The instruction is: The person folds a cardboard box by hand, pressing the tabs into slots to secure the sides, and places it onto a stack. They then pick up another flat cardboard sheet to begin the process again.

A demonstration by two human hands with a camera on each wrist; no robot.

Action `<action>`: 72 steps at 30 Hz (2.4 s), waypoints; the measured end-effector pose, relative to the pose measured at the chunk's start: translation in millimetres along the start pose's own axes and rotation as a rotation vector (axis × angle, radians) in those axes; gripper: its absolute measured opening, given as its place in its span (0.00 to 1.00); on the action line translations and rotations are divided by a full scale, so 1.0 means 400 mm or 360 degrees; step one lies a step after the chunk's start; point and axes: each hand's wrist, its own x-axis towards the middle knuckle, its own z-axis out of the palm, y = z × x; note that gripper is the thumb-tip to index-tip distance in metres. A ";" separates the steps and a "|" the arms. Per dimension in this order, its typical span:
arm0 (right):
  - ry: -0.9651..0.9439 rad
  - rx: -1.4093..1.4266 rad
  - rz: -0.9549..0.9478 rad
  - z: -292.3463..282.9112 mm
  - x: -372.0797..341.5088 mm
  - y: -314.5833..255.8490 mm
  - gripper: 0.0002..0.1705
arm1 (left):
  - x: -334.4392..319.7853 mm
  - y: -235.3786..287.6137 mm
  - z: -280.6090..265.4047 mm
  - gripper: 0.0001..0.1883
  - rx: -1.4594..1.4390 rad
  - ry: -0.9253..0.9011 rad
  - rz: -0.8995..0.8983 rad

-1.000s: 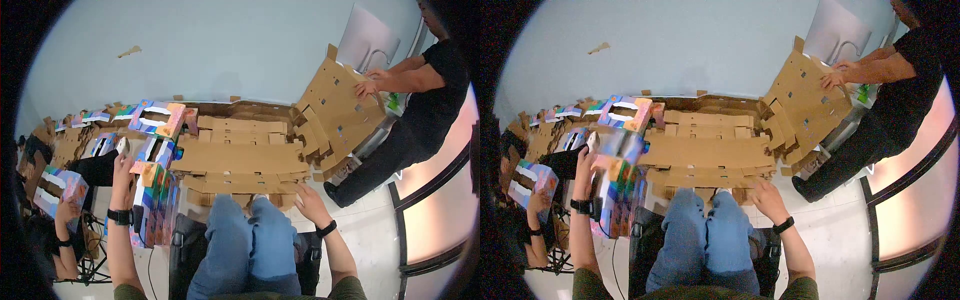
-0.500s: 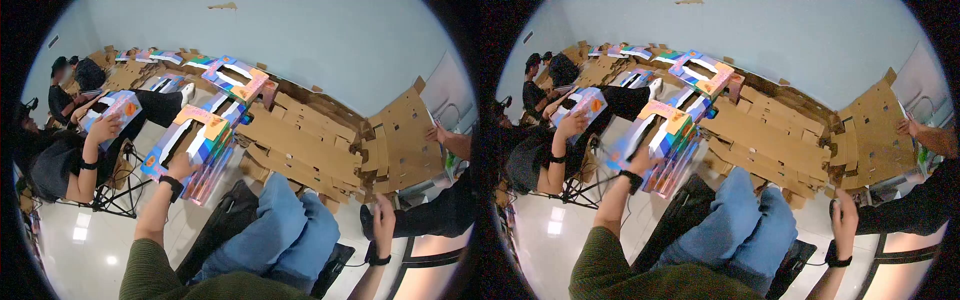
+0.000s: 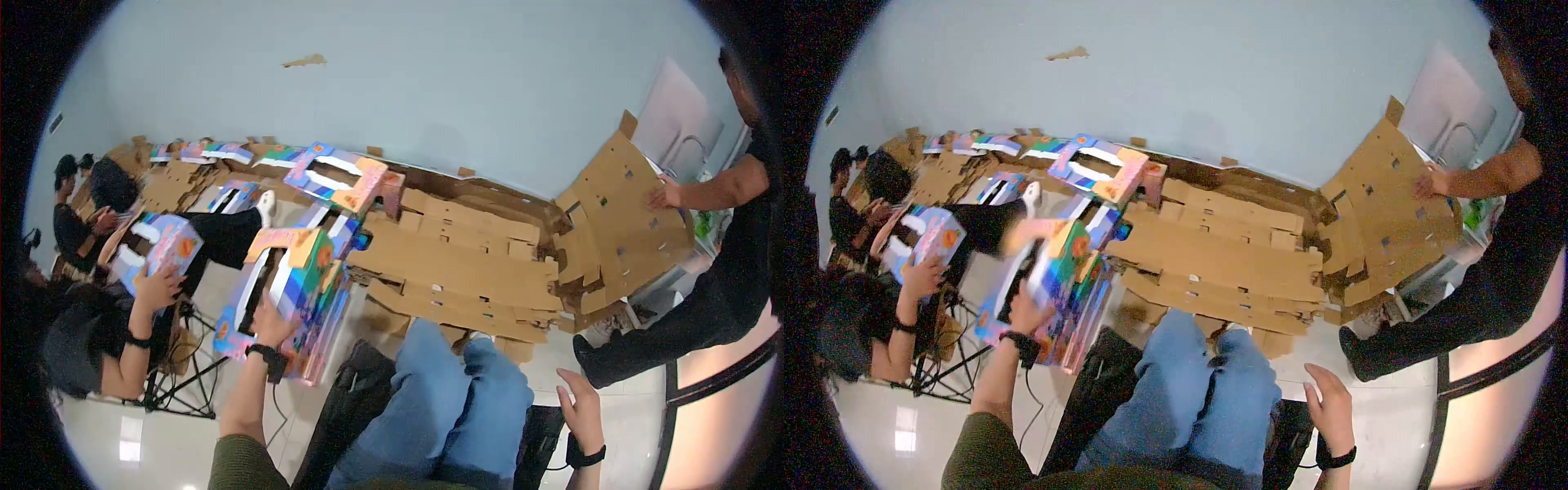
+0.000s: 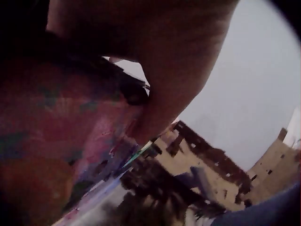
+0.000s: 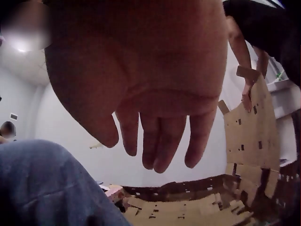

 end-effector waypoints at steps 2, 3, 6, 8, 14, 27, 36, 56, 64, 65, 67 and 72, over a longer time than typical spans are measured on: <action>0.0023 0.0029 -0.0047 -0.008 -0.002 -0.006 0.19 | -0.006 0.003 -0.041 0.68 -0.0210 0.0117 0.0081; 0.0043 0.0044 -0.0059 -0.009 -0.009 -0.013 0.18 | -0.004 0.000 -0.065 0.68 -0.0287 0.0106 0.0177; 0.0109 0.0042 -0.0185 -0.013 -0.041 -0.041 0.18 | -0.092 0.089 -0.187 0.66 -0.0224 0.0360 0.0536; 0.0127 0.0004 -0.0258 -0.022 -0.063 -0.073 0.22 | -0.161 0.155 -0.271 0.64 -0.0226 0.0476 0.0874; 0.0463 -0.0108 -0.0339 -0.104 -0.163 -0.169 0.40 | -0.413 0.324 -0.449 0.64 -0.0164 0.0167 0.1770; -0.0040 -0.0343 -0.0645 -0.179 -0.342 -0.199 0.46 | -0.621 0.427 -0.392 0.60 -0.0026 -0.0682 0.2563; 0.0058 -0.0262 -0.0421 -0.092 -0.383 -0.205 0.51 | -0.639 0.453 -0.362 0.60 0.0382 -0.0683 0.2757; -0.0140 -0.0652 -0.0395 -0.103 -0.400 -0.288 0.48 | -0.680 0.499 -0.357 0.53 -0.0001 -0.0631 0.2784; -0.0182 -0.0672 -0.0429 -0.107 -0.328 -0.275 0.41 | -0.810 0.450 -0.266 0.48 0.0328 0.0027 0.2482; -0.0177 -0.0664 -0.0441 -0.111 -0.327 -0.265 0.40 | -0.839 0.453 -0.243 0.47 0.0267 0.0164 0.2465; -0.0146 -0.0600 -0.0466 -0.115 -0.325 -0.252 0.38 | -0.894 0.482 -0.198 0.47 0.0189 0.0259 0.2408; -0.0107 -0.0430 -0.0558 -0.090 -0.306 -0.253 0.38 | -0.926 0.575 -0.168 0.56 0.0235 0.0037 0.2338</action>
